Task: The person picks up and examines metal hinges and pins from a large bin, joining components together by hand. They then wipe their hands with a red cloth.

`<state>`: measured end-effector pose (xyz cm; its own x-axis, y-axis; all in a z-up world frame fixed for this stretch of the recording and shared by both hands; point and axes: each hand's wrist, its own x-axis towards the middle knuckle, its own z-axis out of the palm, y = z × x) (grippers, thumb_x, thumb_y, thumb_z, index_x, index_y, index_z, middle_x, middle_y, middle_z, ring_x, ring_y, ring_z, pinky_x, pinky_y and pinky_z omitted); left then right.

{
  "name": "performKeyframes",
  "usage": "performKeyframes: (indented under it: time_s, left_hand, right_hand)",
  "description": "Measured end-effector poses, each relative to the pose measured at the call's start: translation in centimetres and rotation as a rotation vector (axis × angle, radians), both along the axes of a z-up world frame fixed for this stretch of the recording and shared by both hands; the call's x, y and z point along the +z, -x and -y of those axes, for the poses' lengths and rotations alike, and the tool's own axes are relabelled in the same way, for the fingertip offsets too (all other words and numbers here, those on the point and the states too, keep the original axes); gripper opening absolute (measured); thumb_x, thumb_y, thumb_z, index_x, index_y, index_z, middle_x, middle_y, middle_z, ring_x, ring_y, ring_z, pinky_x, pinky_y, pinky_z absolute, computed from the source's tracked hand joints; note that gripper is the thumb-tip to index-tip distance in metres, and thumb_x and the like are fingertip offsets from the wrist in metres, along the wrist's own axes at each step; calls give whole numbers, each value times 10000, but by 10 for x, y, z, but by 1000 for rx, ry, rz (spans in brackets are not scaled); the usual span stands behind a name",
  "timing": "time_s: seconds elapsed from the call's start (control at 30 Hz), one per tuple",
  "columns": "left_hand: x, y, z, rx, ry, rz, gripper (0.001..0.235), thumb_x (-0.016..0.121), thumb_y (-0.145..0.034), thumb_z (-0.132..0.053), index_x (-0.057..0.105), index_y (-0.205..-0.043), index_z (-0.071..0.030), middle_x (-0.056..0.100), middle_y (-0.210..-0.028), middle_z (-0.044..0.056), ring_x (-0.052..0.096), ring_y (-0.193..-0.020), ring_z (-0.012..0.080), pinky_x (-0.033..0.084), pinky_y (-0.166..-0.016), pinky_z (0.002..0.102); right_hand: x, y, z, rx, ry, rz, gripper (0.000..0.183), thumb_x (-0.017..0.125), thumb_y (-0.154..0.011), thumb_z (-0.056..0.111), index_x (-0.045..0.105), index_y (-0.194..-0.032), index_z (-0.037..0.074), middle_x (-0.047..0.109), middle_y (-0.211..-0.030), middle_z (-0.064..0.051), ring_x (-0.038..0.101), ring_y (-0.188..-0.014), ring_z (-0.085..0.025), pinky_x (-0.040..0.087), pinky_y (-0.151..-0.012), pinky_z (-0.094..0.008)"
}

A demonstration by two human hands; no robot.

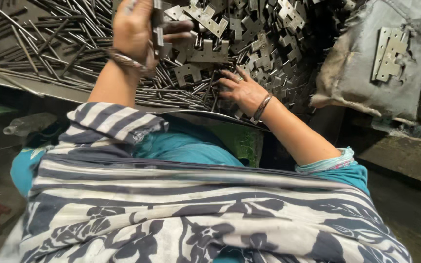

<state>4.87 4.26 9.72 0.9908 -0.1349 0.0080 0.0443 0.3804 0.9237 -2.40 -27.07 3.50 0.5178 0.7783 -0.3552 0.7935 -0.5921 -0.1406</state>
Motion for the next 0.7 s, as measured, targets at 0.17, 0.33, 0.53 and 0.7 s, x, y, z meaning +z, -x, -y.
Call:
performKeyframes:
  time_s: [0.17,0.33,0.53,0.7]
  left_hand:
    - [-7,-11,-1,-496,879,128,309,668,-975,-195,637,-1233,-29,755,-1015,195,780,-859,220,651,-681,363]
    - [-9,27,58,-582,804,-343,219,633,-1017,-187,631,-1205,-76,742,-1124,163,779,-1000,282,663,-871,467]
    - [-53,16,80,-400,286,-328,192,754,-1011,-131,689,-1176,-58,707,-1120,128,675,-946,225,613,-840,455]
    - [-86,37,120,-485,-1392,87,637,822,-839,-370,468,-1233,-17,663,-1112,262,645,-1065,427,523,-916,518]
  right_hand:
    - [6,-2,24,-126,-82,23,412,698,-737,10,673,-1139,96,537,-1380,-178,427,-1446,-351,228,-1262,-540]
    - [4,16,49,-395,-234,-28,494,690,-826,-14,613,-1314,5,596,-1207,-169,623,-1119,-388,526,-965,-474]
    - [-1,30,72,-730,-693,-109,527,679,-838,-94,668,-1315,129,684,-1126,-74,702,-975,-224,600,-821,-351]
    - [23,37,84,-1128,-1829,-970,531,674,-981,-4,533,-1487,67,622,-1149,-104,643,-1003,-223,566,-837,-338]
